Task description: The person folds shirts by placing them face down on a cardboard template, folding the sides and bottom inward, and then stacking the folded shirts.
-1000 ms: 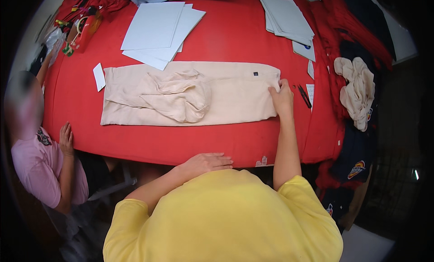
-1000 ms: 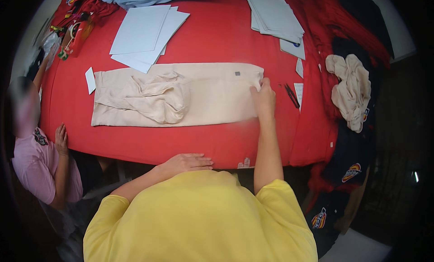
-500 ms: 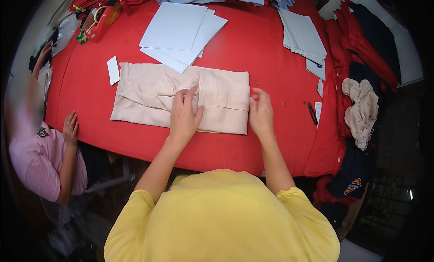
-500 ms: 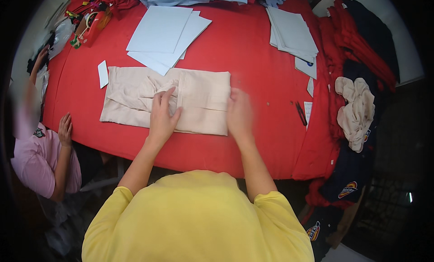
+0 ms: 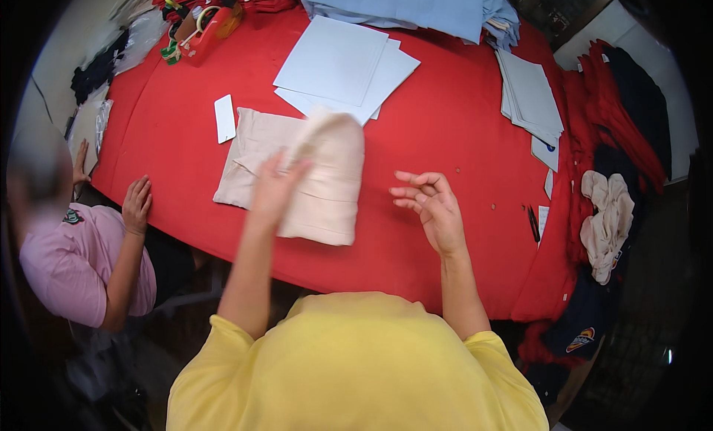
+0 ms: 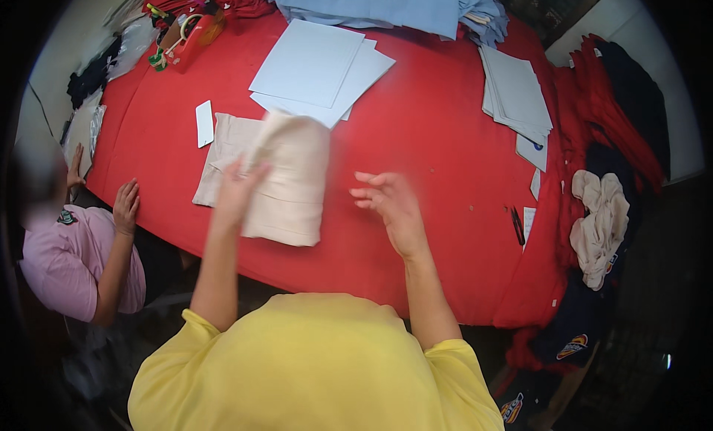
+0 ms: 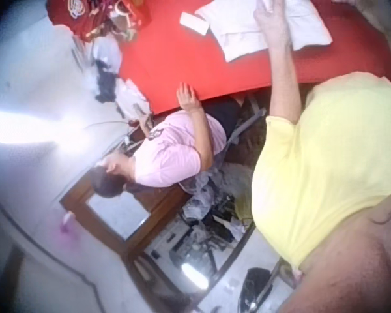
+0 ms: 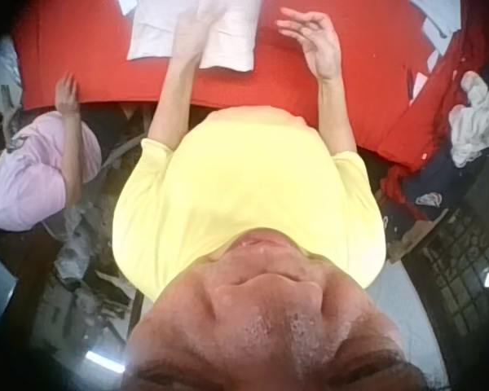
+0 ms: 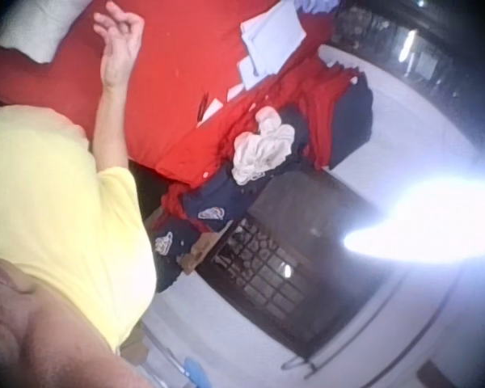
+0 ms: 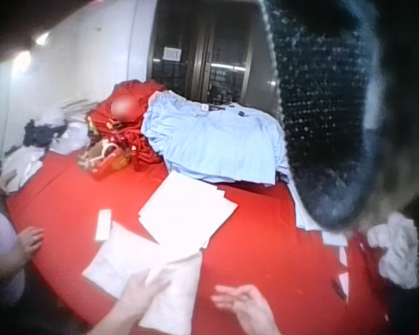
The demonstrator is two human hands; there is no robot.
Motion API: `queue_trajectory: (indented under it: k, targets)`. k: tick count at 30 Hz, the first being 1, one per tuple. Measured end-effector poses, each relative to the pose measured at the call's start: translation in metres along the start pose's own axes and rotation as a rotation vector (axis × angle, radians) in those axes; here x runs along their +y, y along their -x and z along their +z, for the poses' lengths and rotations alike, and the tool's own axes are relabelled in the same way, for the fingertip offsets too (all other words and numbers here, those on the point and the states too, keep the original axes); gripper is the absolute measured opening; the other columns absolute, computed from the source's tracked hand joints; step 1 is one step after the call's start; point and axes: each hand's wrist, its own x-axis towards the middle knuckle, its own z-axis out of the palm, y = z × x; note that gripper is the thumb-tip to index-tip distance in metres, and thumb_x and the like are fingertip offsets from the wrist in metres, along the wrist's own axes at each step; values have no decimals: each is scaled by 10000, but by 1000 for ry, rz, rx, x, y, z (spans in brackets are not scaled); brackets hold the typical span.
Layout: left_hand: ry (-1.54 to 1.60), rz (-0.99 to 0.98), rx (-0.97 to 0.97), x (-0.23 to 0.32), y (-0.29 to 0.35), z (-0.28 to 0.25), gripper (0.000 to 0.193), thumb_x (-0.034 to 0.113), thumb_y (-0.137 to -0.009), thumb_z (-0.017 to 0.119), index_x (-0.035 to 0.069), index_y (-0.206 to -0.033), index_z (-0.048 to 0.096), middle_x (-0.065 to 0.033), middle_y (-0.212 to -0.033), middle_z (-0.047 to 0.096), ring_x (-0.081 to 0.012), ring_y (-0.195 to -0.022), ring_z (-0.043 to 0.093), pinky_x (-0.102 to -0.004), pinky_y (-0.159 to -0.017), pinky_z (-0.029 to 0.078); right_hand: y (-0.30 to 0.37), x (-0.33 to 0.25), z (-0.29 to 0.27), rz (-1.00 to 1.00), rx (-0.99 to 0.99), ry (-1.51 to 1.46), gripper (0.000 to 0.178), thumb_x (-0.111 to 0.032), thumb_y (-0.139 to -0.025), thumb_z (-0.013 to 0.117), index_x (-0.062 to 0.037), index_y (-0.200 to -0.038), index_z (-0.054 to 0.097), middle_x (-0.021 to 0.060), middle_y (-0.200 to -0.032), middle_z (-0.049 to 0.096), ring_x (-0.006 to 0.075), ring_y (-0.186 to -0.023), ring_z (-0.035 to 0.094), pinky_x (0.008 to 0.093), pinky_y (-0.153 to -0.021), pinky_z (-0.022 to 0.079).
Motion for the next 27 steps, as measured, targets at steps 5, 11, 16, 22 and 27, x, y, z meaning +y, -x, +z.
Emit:
queue_trajectory:
  k: [5,11,16,22,27]
  targets:
    - [-955,31,228,-34,-65,-122,523,373,-851,643,6,-1218,583,-185,-1284,513,-326,-1148,507,-474,-951,420,-16,38,19,414,-18,250,261,-120,-961,487,-14,-1199,464,170,-1234,531,231,-998,620,335,-795,554]
    - [-1014,53,293,-53,-70,-121,533,397,-857,629,40,-1247,560,-184,-1286,471,-380,-1170,445,-493,-965,390,-65,101,78,286,2,356,493,-169,-912,609,-38,-1305,343,152,-1187,531,204,-968,584,330,-828,513]
    - [-1004,-29,148,-55,-41,-141,478,357,-861,638,10,-1183,577,-219,-1248,475,-401,-1120,475,-472,-934,416,-63,100,95,250,-118,810,627,-134,-817,700,-33,-1303,316,153,-1128,532,200,-918,565,347,-824,485]
    - [-835,2,69,-79,67,-91,391,309,-876,636,-33,-1056,579,-234,-993,547,-417,-907,563,-469,-809,463,-40,51,85,-310,0,1400,566,-192,-836,665,-98,-1346,440,212,-1391,383,381,-1255,405,512,-1022,334]
    - [-703,-22,-16,-69,98,-17,371,292,-910,608,-60,-839,513,-230,-836,550,-419,-784,563,-477,-700,443,-70,93,82,-519,-126,1686,580,-441,-893,546,-95,-1354,475,182,-1462,348,427,-1378,244,691,-1061,122]
